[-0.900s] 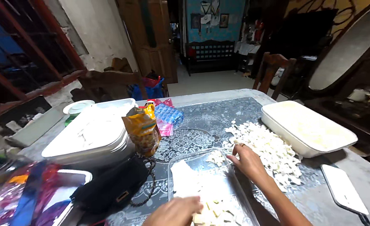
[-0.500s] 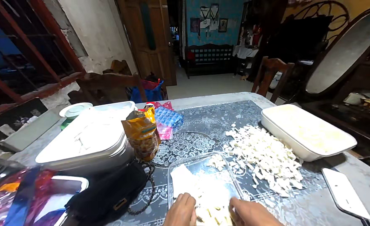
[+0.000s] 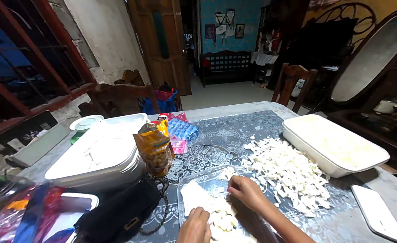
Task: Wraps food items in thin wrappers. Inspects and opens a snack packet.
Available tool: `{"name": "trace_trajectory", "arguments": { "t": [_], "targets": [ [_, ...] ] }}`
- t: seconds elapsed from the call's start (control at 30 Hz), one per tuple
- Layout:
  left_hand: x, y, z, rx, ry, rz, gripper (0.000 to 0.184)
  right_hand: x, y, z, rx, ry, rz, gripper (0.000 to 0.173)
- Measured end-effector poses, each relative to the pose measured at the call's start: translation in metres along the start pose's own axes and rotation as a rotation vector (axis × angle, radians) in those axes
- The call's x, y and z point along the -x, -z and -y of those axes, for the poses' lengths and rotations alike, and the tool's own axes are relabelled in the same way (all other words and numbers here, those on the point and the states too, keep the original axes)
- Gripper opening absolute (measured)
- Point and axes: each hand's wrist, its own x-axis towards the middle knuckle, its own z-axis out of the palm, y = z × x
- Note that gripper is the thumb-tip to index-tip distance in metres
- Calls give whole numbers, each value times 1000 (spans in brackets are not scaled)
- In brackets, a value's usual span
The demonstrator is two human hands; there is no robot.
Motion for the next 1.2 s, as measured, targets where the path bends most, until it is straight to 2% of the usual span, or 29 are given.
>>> {"name": "trace_trajectory", "arguments": {
  "t": [0.07, 0.13, 0.23, 0.3, 0.43, 0.53, 0.6, 0.67, 0.7, 0.77, 0.87, 1.0, 1.1, 1.2],
  "targets": [
    [2, -4, 2, -15, -17, -53, 20, 10, -3, 1, 202, -78, -71, 31],
    [4, -7, 4, -19, -33, -81, 21, 22, -4, 5, 350, -230, -84, 39],
    [6, -7, 6, -20, -50, -71, 20, 39, 2, 0, 378, -373, 45, 42],
    [7, -3, 5, -9, -44, -17, 20, 50, 3, -13, 282, -325, 83, 42],
    [12, 9, -2, 46, -43, 147, 22, 82, -3, -31, 113, -276, 50, 45],
    [17, 13, -9, 78, -56, 233, 24, 104, -4, -29, 130, -317, 48, 47],
    [18, 11, -10, 72, -84, 202, 23, 110, -8, -24, 247, -251, -87, 40],
    [18, 6, -8, 64, -125, 102, 20, 99, -14, -27, 305, -42, -292, 30],
    [18, 4, -7, 60, -142, 54, 19, 88, -16, -27, 289, 57, -340, 25],
    [17, 2, -6, 65, -147, 8, 17, 62, -16, -22, 218, 152, -251, 18],
    [17, 5, -3, 158, -91, 49, 13, 27, -16, -5, 182, 84, 5, 22],
    [13, 17, 6, 373, 72, 158, 21, 7, -16, 7, 253, -17, 154, 24],
    [9, 17, 12, 581, 206, 13, 18, 8, -14, 4, 163, 10, 142, 26],
    [5, 9, 16, 770, 257, -166, 16, 16, -18, -5, -171, 163, -59, 24]
  ]
}}
